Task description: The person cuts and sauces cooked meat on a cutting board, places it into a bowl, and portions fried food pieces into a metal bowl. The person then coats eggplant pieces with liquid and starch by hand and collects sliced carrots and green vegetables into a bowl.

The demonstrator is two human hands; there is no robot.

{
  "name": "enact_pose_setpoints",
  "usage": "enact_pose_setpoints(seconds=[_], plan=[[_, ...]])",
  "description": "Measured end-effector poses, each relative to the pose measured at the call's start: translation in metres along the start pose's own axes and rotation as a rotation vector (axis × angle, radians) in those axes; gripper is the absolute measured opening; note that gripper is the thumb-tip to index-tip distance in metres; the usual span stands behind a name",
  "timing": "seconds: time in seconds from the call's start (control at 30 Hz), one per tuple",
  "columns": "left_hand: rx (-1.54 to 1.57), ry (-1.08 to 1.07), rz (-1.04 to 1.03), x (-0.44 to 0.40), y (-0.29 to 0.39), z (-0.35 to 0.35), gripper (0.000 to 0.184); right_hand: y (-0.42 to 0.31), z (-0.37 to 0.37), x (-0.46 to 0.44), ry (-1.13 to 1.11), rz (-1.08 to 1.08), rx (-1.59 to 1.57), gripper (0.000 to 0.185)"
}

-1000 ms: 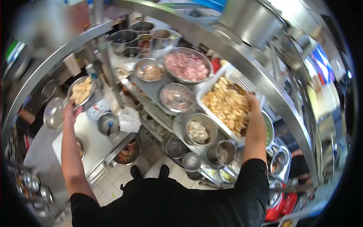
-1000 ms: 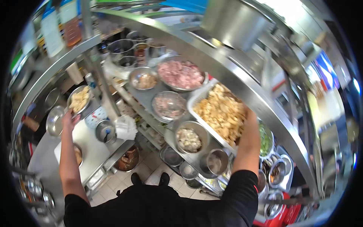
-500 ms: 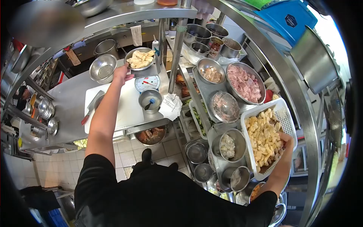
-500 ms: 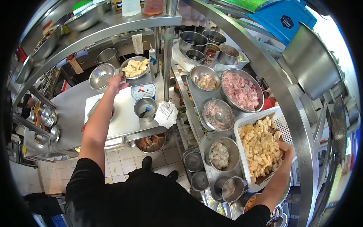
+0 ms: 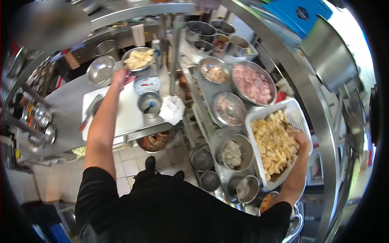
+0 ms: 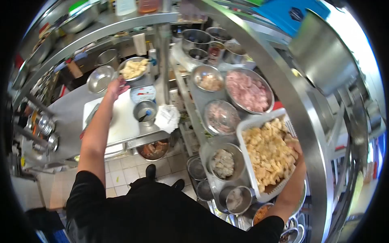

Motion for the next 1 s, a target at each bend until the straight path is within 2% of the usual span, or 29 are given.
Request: enact_pose_setpoints(seconds=[0.07, 0.6, 0.73, 0.9, 1.0], plan=[[0.044, -0.066, -0.023, -0.013, -0.011, 0.003, 0.043, 0.001, 0.008, -0.003, 0.040, 0.043, 0.022, 0.045], [0.042, -0.004, 0.041, -0.020, -0.018, 0.004, 0.045, -0.008, 0.048, 0.023, 0.275, 0.144, 0.018, 0.041], [0.038, 0.011, 0.041, -0.016, -0.016, 0.005, 0.041, -0.024, 0.038, 0.019, 0.288, 0.164, 0.104, 0.040], [0.013, 0.035, 0.062, -0.011, -0.015, 0.002, 0.038, -0.030, -0.001, -0.028, 0.360, 0.160, 0.387, 0.039], [-0.004, 0.044, 0.071, -0.010, -0.015, 0.003, 0.038, -0.028, -0.001, -0.041, 0.384, 0.120, 0.422, 0.039]])
Point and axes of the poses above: each hand's wrist, its own x-axis away from the middle knuckle, its own z-axis out of the back of the hand, y = z × x, the point moved 10 cm from there along -x, towards the middle knuckle, and after that the axes turned 2 degrees about -x, right-handed, at the moved point
